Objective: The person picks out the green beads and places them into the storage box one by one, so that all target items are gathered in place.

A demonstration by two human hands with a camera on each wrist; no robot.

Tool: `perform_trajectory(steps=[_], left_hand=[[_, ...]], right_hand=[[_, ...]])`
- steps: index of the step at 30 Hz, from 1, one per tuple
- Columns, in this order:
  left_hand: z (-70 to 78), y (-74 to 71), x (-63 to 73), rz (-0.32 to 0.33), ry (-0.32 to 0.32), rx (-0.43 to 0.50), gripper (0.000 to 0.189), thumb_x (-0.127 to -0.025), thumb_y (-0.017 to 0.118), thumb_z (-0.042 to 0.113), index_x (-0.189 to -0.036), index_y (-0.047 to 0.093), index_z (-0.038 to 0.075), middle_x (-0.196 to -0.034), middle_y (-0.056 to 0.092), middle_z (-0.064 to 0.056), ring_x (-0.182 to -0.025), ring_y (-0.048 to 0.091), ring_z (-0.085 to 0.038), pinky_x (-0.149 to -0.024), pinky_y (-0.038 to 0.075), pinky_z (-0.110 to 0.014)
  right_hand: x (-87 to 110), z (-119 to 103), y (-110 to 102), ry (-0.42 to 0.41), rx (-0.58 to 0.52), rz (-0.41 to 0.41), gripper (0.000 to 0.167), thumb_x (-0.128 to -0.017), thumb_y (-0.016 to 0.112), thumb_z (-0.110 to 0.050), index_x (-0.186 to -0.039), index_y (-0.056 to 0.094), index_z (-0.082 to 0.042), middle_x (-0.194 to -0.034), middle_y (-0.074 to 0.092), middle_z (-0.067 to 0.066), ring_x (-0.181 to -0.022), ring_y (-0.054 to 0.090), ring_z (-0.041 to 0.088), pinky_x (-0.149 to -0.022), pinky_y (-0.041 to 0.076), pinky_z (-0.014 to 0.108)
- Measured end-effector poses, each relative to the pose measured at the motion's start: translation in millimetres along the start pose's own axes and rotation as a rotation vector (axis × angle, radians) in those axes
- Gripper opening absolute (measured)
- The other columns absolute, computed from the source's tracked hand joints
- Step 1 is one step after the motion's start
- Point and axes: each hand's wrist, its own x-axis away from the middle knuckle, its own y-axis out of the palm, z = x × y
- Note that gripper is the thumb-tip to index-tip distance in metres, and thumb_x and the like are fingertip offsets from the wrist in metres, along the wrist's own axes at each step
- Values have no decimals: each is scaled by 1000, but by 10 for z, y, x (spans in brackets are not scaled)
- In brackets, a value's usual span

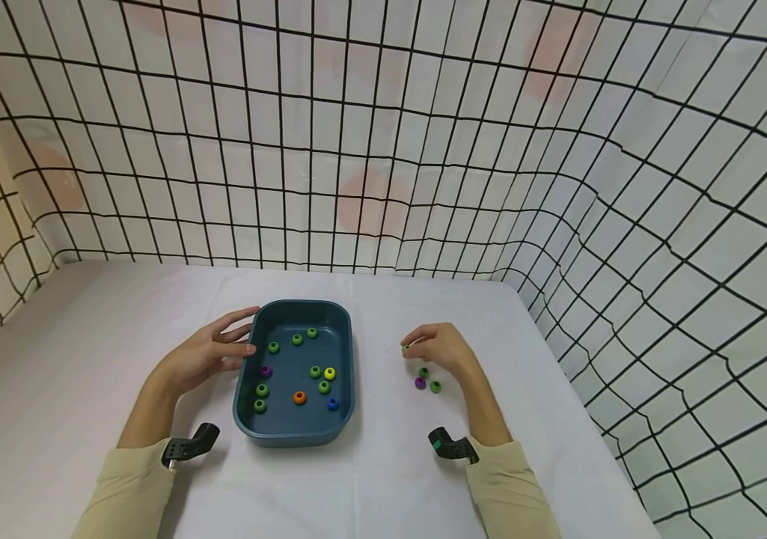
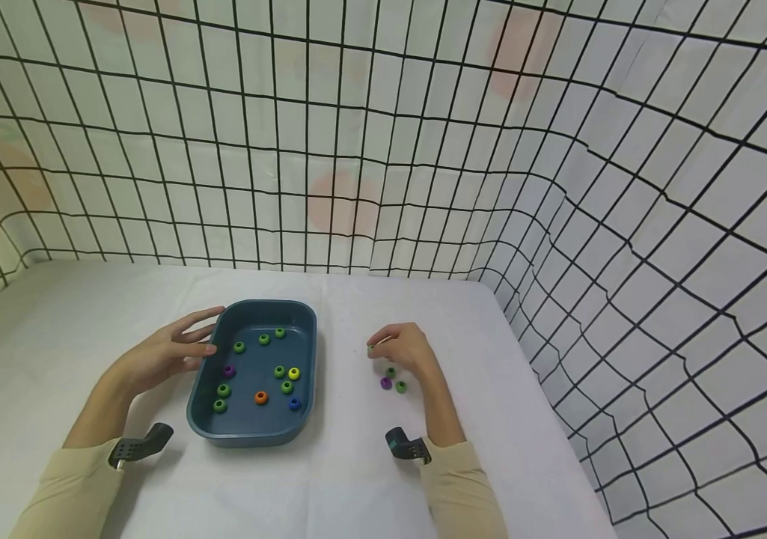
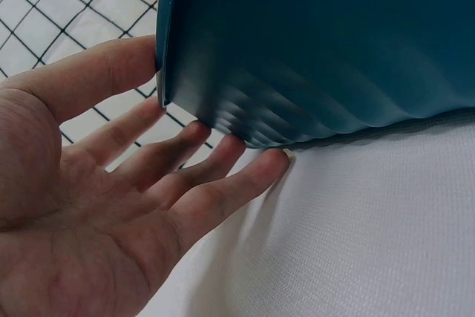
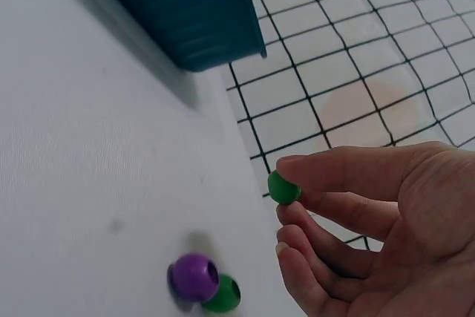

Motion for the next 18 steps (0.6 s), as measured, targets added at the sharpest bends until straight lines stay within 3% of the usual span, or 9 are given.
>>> perform_trajectory(steps=[3,6,11,18], left_hand=[[-7,-5,0,0,3,0,84,-94,69,20,-163,21,23,-170,12,-18,-152,26,-44,-113,42,-57],[-8,-7,-1,-1,5,0,84,-94,69,20,-163,21,23,-170,12,-18,-152,27,-44,-112,42,-56],[-7,-2,-7,-4,4,1,83,-95,68,17,-163,21,23,-170,12,-17,-152,26,-44,-112,43,-56],[-3,-4,-5,-5,-4,6,83,-95,68,18,-163,20,23,-170,11,-19,-152,27,-44,-113,41,-57]], right_hand=[[44,-98,49,-38,-21,-15,18,-84,80,-16,-100,79,-9,-95,78,4,-94,68,34,-88,56,47],[85,-186,97,-66,-23,-15,18,-84,79,-18,-100,79,-10,-94,77,3,-94,67,33,-88,55,49],[134,-303,177,-94,-13,2,16,-84,79,-21,-99,80,-15,-91,77,0,-89,64,22,-81,51,40],[180,-414,308,-154,-13,-16,18,-86,78,-22,-101,80,-13,-91,77,-2,-87,64,20,-78,51,35]])
